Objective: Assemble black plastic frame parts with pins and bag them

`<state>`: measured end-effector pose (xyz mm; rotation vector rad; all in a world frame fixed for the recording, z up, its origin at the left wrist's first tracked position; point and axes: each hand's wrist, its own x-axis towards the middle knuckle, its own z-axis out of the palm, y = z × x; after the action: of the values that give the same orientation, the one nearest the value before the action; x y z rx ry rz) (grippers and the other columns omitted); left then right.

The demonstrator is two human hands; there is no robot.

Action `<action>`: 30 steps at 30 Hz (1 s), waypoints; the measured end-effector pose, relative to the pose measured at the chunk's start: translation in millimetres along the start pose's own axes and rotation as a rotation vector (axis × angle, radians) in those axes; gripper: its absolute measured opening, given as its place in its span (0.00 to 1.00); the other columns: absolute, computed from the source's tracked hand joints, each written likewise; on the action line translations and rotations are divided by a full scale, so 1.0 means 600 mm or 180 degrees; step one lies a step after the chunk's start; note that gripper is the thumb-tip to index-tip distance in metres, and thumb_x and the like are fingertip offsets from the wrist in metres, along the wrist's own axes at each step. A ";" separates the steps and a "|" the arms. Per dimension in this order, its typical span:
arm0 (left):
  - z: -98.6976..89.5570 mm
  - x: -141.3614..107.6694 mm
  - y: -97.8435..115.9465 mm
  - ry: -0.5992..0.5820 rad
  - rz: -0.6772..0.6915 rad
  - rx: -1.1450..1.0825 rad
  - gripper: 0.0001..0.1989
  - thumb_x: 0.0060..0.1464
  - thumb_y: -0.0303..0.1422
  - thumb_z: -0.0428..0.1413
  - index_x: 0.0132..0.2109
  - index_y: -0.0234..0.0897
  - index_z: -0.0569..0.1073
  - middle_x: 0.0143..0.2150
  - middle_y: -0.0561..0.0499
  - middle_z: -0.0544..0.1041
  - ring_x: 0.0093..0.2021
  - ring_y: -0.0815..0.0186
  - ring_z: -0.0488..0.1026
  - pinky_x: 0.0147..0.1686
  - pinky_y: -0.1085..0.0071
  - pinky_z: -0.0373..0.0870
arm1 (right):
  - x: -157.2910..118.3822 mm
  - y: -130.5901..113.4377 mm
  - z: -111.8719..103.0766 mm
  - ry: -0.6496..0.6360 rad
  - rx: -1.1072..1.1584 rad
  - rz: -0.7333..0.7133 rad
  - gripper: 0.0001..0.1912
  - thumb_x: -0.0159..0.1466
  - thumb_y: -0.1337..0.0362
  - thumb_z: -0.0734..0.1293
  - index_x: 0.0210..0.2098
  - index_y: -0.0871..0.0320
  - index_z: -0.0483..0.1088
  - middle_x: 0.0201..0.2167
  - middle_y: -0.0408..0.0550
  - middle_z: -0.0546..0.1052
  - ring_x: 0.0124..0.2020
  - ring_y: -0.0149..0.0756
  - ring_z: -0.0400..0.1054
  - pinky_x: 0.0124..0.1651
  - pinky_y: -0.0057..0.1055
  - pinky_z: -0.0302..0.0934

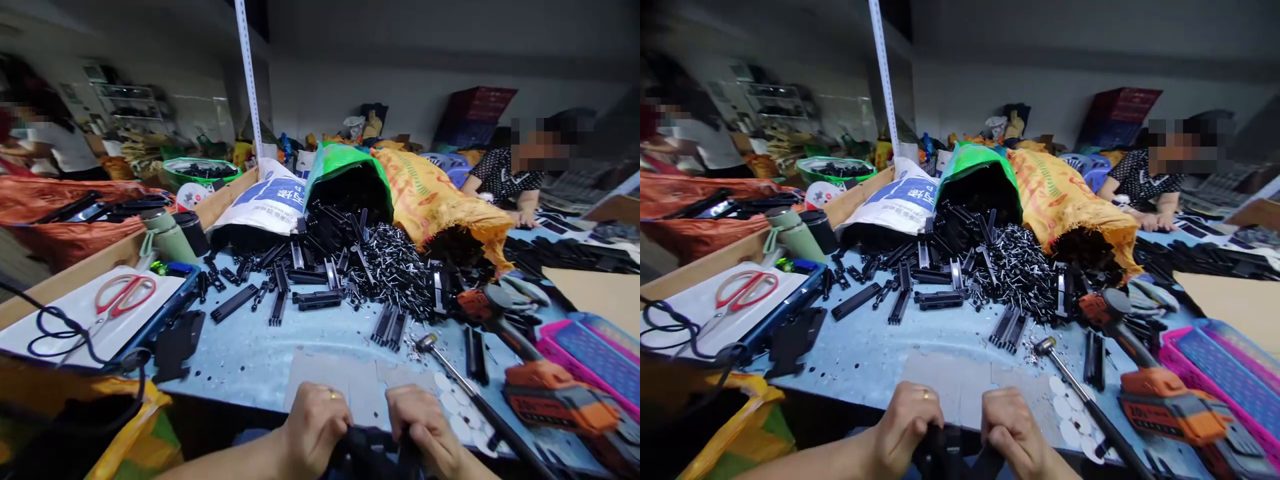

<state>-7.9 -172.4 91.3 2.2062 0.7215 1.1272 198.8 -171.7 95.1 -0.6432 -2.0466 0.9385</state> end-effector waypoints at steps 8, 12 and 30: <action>0.061 -0.008 0.005 0.1172 0.0162 -0.0273 0.31 0.59 0.49 0.29 0.52 0.35 0.66 0.36 0.42 0.73 0.37 0.61 0.70 0.34 0.67 0.67 | 0.063 0.103 0.159 0.2364 0.1151 0.0426 0.25 0.64 0.45 0.43 0.47 0.49 0.60 0.51 0.50 0.63 0.48 0.41 0.62 0.47 0.41 0.59; 0.034 0.001 -0.104 0.0480 0.0272 0.1491 0.37 0.54 0.55 0.33 0.60 0.35 0.59 0.40 0.40 0.72 0.39 0.58 0.68 0.35 0.63 0.65 | 0.082 0.179 0.065 0.1588 -0.0922 0.0814 0.19 0.64 0.50 0.53 0.39 0.55 0.67 0.48 0.52 0.66 0.51 0.42 0.58 0.52 0.42 0.52; -0.250 0.059 -0.358 0.1052 -0.3350 0.3275 0.20 0.57 0.29 0.42 0.53 0.21 0.62 0.51 0.28 0.64 0.52 0.47 0.59 0.44 0.56 0.59 | 0.060 0.229 -0.120 0.1235 -0.0168 0.2429 0.18 0.55 0.48 0.64 0.27 0.57 0.62 0.34 0.49 0.72 0.39 0.41 0.65 0.37 0.32 0.58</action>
<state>-160.5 36.9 38.1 1.7099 2.6308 0.5463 253.3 -35.7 32.8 -1.5636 -1.4798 1.0596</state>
